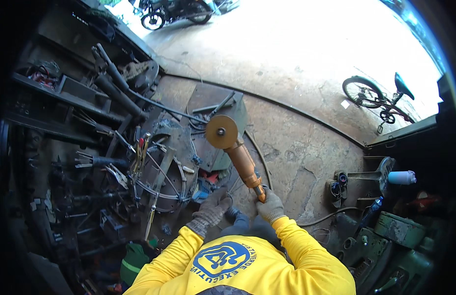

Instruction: The person uses a clamp to secure metal components, grinds an edge with an angle grinder, and performs arc welding on the joint.

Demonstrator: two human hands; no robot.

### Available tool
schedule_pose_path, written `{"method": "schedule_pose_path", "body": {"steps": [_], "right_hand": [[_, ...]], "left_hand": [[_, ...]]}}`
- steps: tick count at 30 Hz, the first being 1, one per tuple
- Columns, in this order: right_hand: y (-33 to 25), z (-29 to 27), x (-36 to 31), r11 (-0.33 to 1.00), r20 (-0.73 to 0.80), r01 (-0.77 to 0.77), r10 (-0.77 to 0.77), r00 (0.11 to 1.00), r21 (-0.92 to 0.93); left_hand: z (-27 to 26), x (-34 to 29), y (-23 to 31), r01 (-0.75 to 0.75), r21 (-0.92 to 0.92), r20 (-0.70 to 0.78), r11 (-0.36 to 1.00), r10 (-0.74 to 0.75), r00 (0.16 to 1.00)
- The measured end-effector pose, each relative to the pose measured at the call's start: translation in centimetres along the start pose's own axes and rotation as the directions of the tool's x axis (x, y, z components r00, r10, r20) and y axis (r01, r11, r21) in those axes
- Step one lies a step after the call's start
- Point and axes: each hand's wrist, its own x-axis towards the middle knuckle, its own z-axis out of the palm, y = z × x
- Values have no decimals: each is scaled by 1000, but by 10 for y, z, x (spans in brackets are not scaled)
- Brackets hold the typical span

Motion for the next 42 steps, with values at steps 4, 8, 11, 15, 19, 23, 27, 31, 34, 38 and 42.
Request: {"method": "schedule_pose_path", "body": {"steps": [4, 8, 11, 15, 19, 23, 27, 31, 34, 38, 42], "right_hand": [[-54, -16, -13, 986, -181, 167, -159, 970, 28], [-91, -25, -36, 952, -310, 298, -305, 900, -72], [-104, -26, -45, 932, -258, 359, -336, 906, 47], [-107, -26, -44, 889, 203, 278, -367, 908, 364], [-126, -33, -24, 697, 608, -146, -481, 631, 702], [-134, -31, -22, 664, 679, -249, -531, 508, 705], [-115, -6, -18, 643, 699, -306, -541, 467, 702], [-117, 7, -29, 613, 653, -274, -562, 508, 741], [-134, 3, -50, 639, 671, -280, -521, 527, 716], [-151, 4, -63, 669, 644, -230, -475, 600, 707], [-179, 7, -82, 764, 659, -173, -389, 644, 621]], "left_hand": [[7, 44, 39, -280, -195, -211, 940, 239, 948], [-5, 47, 102, -292, -790, -256, 540, 143, 956], [-24, 30, 103, -285, -811, -229, 511, 170, 958], [-55, -8, 110, -235, -813, -99, 533, 271, 957], [-74, -17, 96, -252, -715, -31, 652, 331, 943], [-74, -15, 74, -164, -830, 32, 533, 338, 941], [-72, -19, 70, -208, -815, 11, 541, 373, 928], [-76, -15, 41, -105, -808, 150, 580, 374, 915], [-76, -12, 22, -24, -941, 150, 339, 479, 865], [-89, -23, 35, 78, -983, 147, 168, 450, 881], [-99, -24, 9, 111, -988, 149, 105, 505, 850]]}}
